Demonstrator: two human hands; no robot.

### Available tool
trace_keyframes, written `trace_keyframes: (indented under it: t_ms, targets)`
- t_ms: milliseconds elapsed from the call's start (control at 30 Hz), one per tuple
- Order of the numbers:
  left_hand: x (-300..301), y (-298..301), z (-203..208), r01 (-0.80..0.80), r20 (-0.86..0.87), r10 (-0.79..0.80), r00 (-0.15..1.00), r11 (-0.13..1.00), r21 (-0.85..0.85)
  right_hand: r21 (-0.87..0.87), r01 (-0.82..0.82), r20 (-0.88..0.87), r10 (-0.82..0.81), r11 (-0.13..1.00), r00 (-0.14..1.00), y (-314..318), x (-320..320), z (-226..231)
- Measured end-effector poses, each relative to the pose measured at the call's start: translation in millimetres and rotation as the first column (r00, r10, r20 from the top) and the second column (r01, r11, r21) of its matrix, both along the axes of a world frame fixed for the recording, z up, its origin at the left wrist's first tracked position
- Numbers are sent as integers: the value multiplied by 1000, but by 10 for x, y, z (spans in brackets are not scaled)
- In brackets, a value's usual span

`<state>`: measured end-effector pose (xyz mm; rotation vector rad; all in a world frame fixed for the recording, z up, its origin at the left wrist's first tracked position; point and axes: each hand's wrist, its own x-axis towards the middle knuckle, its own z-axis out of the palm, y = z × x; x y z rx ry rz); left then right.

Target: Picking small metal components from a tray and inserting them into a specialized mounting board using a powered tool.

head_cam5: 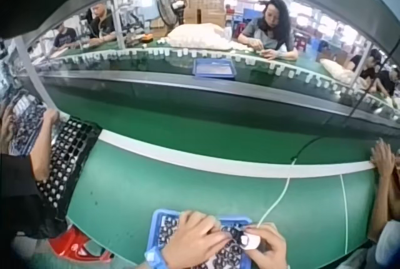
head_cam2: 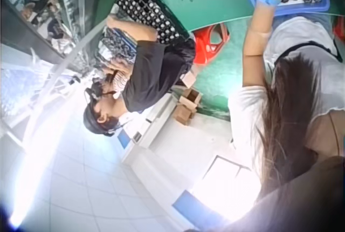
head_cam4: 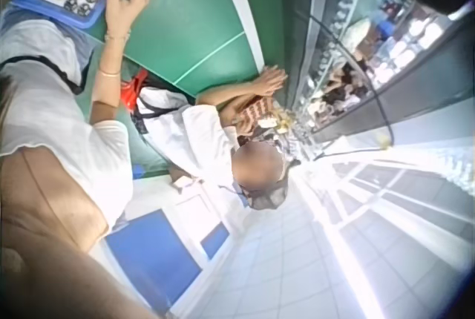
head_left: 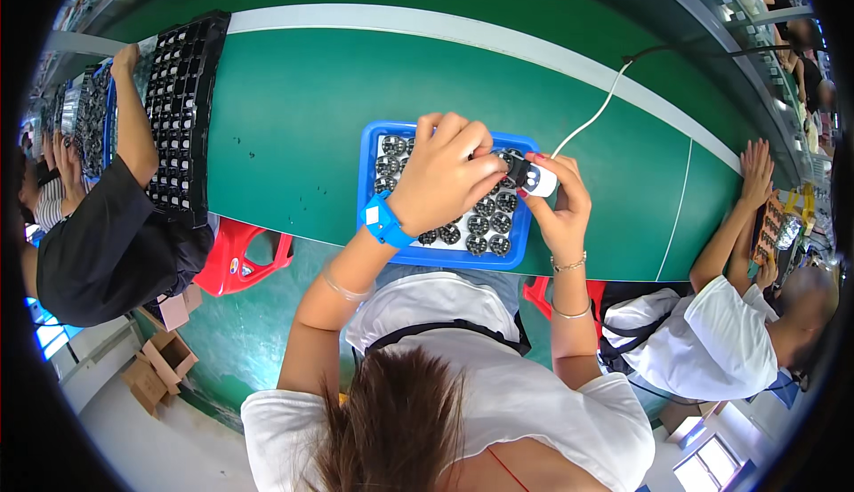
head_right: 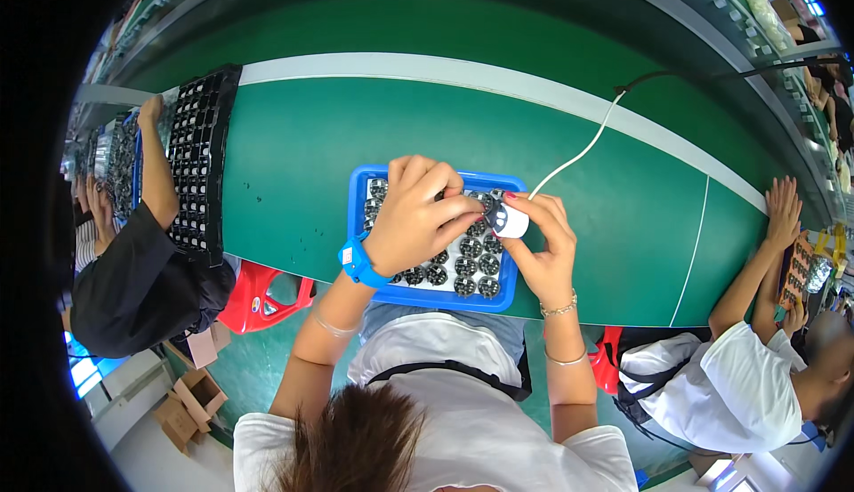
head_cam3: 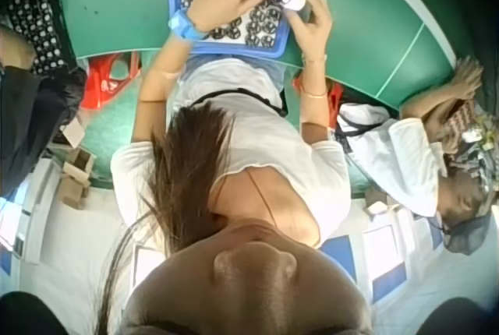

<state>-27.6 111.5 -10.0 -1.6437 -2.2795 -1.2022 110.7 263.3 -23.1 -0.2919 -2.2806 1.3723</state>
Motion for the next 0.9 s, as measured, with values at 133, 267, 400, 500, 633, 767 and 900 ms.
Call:
trace_keyframes:
  t_ms: [133,267,400,500,633,767,900]
  targets:
    - [-20,-8,-35,1,3,-1,1000,1000,-13,-125,28,-9,-30,992,1000,-17,39,-63]
    - [-67,26,-151,-17,-39,14,999,996,-89,-555,225,-156,-366,801,918,-58,58,-46]
    - [-73,65,-169,2,-50,-8,999,992,-124,-464,165,-143,-257,870,956,-38,85,-44]
    - [-88,57,-181,17,-54,-24,998,993,-113,-400,102,-161,-180,911,970,-55,83,-82]
    - [-114,-42,-129,-15,7,16,1000,993,-113,-347,66,-144,-123,936,982,-68,91,-149]
    - [-167,-153,-166,-44,-20,41,999,986,-161,-108,7,-68,-15,994,998,-32,16,-86]
    - [-149,-159,-92,-41,-56,37,998,997,-69,17,10,-9,-10,1000,1000,-73,-62,-19]
